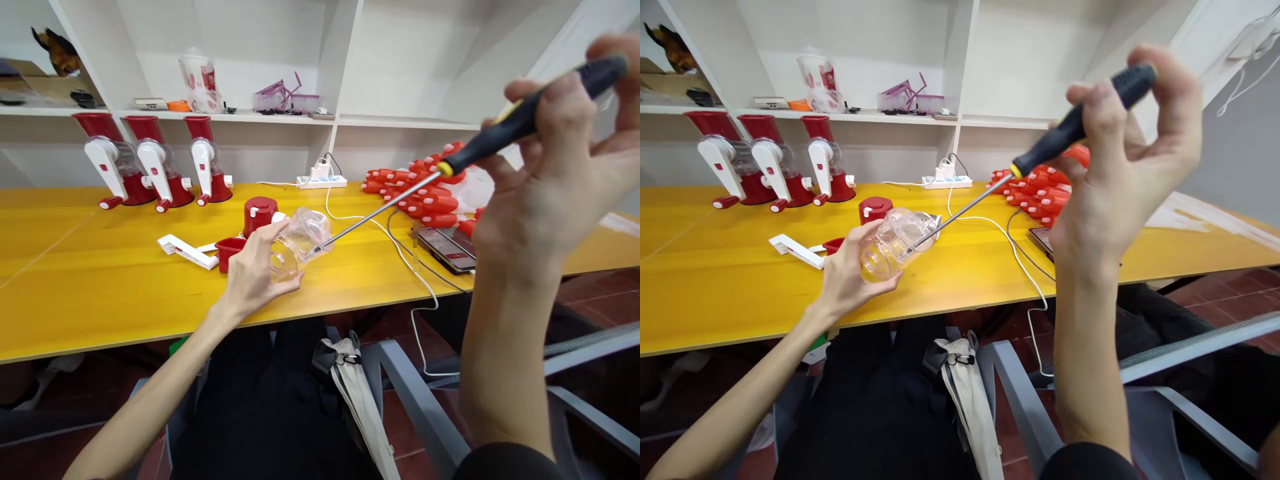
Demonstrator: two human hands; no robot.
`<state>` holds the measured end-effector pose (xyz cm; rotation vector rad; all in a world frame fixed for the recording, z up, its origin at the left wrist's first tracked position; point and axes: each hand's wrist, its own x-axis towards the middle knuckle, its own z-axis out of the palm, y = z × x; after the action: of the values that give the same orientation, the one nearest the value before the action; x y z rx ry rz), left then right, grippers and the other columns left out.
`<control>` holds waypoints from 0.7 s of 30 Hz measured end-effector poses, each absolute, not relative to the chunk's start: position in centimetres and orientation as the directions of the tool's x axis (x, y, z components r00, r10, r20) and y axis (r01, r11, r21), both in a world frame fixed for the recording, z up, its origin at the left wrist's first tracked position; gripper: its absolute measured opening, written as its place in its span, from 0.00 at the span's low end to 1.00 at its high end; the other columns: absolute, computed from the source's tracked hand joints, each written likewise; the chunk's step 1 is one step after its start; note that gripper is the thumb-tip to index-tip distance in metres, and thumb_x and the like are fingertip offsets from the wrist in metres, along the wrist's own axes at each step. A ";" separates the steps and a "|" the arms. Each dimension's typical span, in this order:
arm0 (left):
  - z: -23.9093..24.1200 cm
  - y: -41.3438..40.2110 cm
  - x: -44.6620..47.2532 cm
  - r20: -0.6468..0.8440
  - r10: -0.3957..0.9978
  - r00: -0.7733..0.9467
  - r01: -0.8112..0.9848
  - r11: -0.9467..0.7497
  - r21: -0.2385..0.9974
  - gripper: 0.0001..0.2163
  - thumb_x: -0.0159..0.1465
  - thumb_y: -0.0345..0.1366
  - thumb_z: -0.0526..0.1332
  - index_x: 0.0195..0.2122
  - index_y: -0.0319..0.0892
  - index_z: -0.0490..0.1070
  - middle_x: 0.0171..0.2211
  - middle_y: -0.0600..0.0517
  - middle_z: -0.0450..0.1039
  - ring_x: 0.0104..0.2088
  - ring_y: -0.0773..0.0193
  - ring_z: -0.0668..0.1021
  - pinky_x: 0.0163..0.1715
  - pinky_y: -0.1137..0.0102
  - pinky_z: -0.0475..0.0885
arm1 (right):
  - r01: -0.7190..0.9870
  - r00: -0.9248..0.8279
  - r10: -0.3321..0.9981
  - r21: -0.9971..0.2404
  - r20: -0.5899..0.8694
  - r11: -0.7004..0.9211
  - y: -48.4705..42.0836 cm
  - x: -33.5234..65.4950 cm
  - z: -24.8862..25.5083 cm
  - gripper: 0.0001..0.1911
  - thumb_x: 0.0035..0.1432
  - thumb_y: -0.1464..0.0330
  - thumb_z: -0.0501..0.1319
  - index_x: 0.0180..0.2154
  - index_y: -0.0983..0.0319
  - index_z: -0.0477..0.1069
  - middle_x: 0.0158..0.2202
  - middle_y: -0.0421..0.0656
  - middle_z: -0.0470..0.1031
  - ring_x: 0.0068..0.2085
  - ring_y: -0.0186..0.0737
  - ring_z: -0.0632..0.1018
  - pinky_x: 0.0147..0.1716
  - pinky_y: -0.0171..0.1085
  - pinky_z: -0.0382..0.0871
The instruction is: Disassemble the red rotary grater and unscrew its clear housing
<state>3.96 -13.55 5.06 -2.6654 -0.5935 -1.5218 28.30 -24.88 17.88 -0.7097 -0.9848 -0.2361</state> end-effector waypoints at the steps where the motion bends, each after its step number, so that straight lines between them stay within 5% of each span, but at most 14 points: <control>1: 5.8 -13.7 3.2 0.839 0.291 0.460 0.327 -0.934 0.145 0.38 0.54 0.38 0.71 0.65 0.49 0.56 0.58 0.45 0.71 0.54 0.53 0.79 0.46 0.62 0.82 | 0.432 0.606 0.130 -0.462 0.784 0.775 -25.0 28.6 17.1 0.13 0.58 0.65 0.63 0.44 0.60 0.66 0.38 0.37 0.75 0.46 0.34 0.81 0.32 0.31 0.80; 7: 9.7 -15.5 0.9 0.817 0.191 0.543 0.282 -0.959 0.036 0.31 0.58 0.40 0.69 0.62 0.49 0.62 0.55 0.48 0.73 0.54 0.56 0.78 0.50 0.62 0.80 | 0.243 0.756 0.206 -0.557 0.622 0.794 -23.9 30.0 14.6 0.06 0.64 0.68 0.49 0.41 0.61 0.60 0.34 0.38 0.74 0.38 0.32 0.82 0.24 0.27 0.75; 13: 11.1 -16.5 -0.6 0.821 0.125 0.556 0.297 -0.953 -0.056 0.31 0.58 0.42 0.69 0.62 0.52 0.64 0.55 0.48 0.73 0.52 0.57 0.79 0.49 0.62 0.80 | 0.338 0.746 0.131 -0.541 0.652 0.770 -23.6 29.1 14.4 0.15 0.61 0.55 0.60 0.39 0.61 0.65 0.35 0.37 0.72 0.29 0.27 0.78 0.17 0.23 0.67; 21: 11.7 -17.4 -1.1 0.816 0.137 0.562 0.338 -0.938 -0.075 0.31 0.59 0.44 0.69 0.63 0.54 0.62 0.56 0.49 0.73 0.53 0.57 0.78 0.49 0.60 0.80 | 0.236 0.766 0.179 -0.529 0.617 0.815 -24.6 28.8 14.6 0.06 0.62 0.67 0.57 0.40 0.59 0.71 0.34 0.36 0.73 0.34 0.26 0.79 0.20 0.22 0.68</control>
<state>-1.14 -17.40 11.69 -2.5735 -0.3973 -1.3151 28.75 -24.62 14.61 -0.6304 -0.7091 -0.0332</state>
